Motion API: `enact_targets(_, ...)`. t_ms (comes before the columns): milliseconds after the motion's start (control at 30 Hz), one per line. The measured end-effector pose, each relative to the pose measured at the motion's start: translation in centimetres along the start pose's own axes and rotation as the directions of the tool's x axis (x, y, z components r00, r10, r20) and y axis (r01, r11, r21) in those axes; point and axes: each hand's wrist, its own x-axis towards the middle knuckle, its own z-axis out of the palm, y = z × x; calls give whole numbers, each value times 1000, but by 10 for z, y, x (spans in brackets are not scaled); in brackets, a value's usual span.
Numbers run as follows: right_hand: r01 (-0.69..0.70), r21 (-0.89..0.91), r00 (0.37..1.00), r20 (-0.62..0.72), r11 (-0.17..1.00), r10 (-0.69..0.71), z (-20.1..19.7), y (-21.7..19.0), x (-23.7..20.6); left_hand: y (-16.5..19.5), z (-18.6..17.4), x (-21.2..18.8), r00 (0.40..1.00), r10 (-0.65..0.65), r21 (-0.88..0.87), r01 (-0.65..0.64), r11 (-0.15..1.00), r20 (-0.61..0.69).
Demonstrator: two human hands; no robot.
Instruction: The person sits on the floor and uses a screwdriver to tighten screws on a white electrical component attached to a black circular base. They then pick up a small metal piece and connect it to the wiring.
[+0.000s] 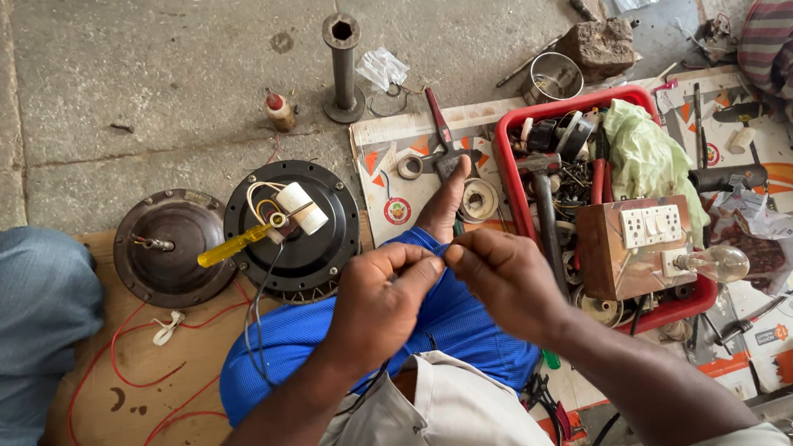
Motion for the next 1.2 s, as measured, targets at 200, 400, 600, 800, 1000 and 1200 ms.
enact_targets(200, -445, 525, 890, 173, 726, 421, 3, 5, -3, 3, 2, -8, 859, 511, 314, -493, 811, 28)
enact_targets(400, -452, 729, 850, 178, 514, 496, -68, 4, -3, 15, 7, -9, 813, 581, 284, -553, 784, -22)
enact_targets(600, 193, 367, 981, -62, 910, -183, -77, 10, -1, 15, 19, -5, 974, 220, 26, -219, 975, -48)
enact_targets(800, 500, -209, 866, 135, 840, -482, -42, -20, 2, -3, 10, 7, 974, -136, -332, 192, 924, 183)
enact_targets(1000, 238, -45, 971, -7, 970, -239, -23, -12, -4, -11, 7, 11, 923, -250, -443, 362, 820, 292)
enact_targets(1200, -440, 687, 808, 23, 578, 589, -36, 9, 7, 17, 5, -8, 691, 719, 404, -680, 612, 73)
